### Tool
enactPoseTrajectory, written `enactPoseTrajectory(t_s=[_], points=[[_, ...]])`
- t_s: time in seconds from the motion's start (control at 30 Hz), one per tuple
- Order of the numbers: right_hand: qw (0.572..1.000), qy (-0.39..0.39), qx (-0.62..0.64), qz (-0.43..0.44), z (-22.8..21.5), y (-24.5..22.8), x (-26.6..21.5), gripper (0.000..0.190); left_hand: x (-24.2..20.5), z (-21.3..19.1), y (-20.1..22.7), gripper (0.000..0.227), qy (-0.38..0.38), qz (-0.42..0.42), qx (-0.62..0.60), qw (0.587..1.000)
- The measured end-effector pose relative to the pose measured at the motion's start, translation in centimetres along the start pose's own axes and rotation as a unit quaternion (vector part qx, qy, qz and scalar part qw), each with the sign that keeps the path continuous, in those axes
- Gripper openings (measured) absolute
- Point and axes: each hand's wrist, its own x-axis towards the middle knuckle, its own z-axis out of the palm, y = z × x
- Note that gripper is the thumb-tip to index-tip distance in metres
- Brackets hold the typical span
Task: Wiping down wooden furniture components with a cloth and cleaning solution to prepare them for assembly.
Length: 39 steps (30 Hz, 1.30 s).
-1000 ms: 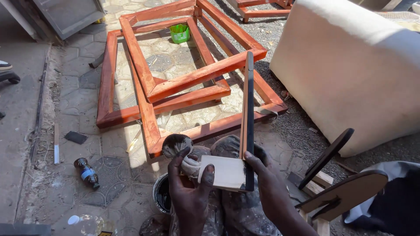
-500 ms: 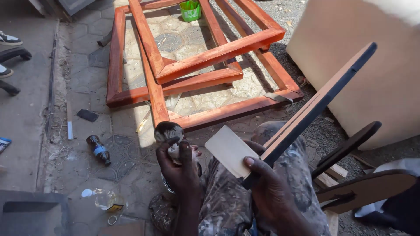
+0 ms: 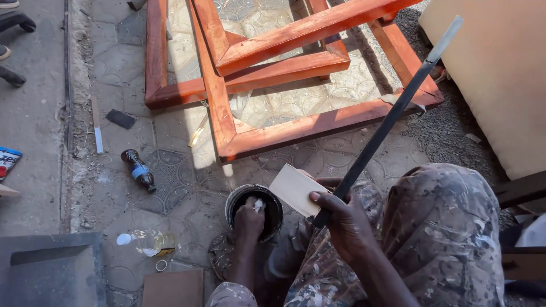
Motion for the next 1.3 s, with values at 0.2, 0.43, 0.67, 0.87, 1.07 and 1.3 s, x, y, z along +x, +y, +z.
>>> enactPoseTrajectory(t_s=[0.2,0.43,0.67,0.87,1.07,1.3], points=[[0.999,-0.030,-0.003,-0.012,1.2,-0.2,1.0,0.037,3.9,5.5,-2.8,0.024,-0.094,0.005,0.060,0.994],[0.992,-0.111,0.033,-0.051,1.5,0.6,3.0,0.020,0.3,-2.1,3.4,0.052,-0.188,-0.138,0.044,0.971],[0.969,-0.210,0.071,-0.104,2.3,-0.8,0.8,0.014,-2.7,-8.7,-0.2,0.028,-0.170,-0.125,-0.153,0.966],[0.908,-0.352,0.104,-0.201,1.6,-3.9,-1.0,0.028,-11.6,-18.2,0.9,0.027,-0.045,-0.119,-0.778,0.615],[0.929,-0.250,-0.016,-0.271,-1.1,-3.2,-1.3,0.028,-19.9,-21.4,10.9,0.039,-0.068,0.124,-0.824,0.549],[0.963,-0.180,0.162,-0.115,-1.9,2.1,-2.7,0.048,-24.7,-21.1,18.0,0.028,0.049,0.136,-0.641,0.754]])
